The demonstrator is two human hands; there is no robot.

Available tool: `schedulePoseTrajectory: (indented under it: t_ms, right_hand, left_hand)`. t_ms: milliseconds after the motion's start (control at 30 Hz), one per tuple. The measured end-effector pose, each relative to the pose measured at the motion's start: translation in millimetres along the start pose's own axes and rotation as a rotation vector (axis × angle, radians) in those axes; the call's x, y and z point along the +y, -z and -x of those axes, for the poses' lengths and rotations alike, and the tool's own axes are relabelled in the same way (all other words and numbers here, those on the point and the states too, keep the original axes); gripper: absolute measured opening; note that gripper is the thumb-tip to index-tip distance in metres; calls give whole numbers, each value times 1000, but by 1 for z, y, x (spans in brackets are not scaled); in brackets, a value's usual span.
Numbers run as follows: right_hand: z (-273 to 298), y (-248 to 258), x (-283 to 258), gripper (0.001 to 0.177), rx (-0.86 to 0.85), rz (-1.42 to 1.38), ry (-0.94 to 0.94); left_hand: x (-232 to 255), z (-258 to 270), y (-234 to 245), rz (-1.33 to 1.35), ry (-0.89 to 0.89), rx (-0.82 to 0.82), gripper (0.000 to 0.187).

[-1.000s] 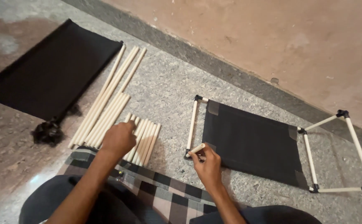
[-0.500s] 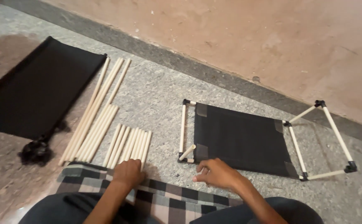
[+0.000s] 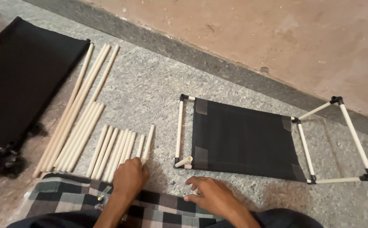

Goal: The person assembles a small folding table by inserting wooden dowels into black plastic connectors and attaching them to a black fabric seat. The person works on the floor, connecting the frame pieces and securing the fabric to the structure.

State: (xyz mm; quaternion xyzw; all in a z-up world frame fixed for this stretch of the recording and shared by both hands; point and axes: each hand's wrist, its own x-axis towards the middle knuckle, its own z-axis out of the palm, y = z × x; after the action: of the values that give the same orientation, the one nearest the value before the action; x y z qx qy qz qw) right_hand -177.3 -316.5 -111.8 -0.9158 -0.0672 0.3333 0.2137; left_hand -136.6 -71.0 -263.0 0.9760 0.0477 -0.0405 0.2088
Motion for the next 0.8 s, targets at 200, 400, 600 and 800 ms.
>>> schedulePoseTrajectory:
  t_ms: [200, 400, 600, 800]
  right_hand:
    - [0, 7, -8, 68, 112, -79, -167]
    - [-1, 5, 4, 65, 524, -586, 179]
    - [3, -9, 19, 48, 420, -1058, 394]
    - [-4, -16, 27, 25, 509, -1057, 287]
  left_hand:
    - [38, -6, 68, 461, 179, -208, 34]
    - [74, 18, 89, 916, -63, -172, 24]
    - [85, 48, 65, 557, -594, -164, 13]
    - [84, 45, 53, 455, -650, -92, 17]
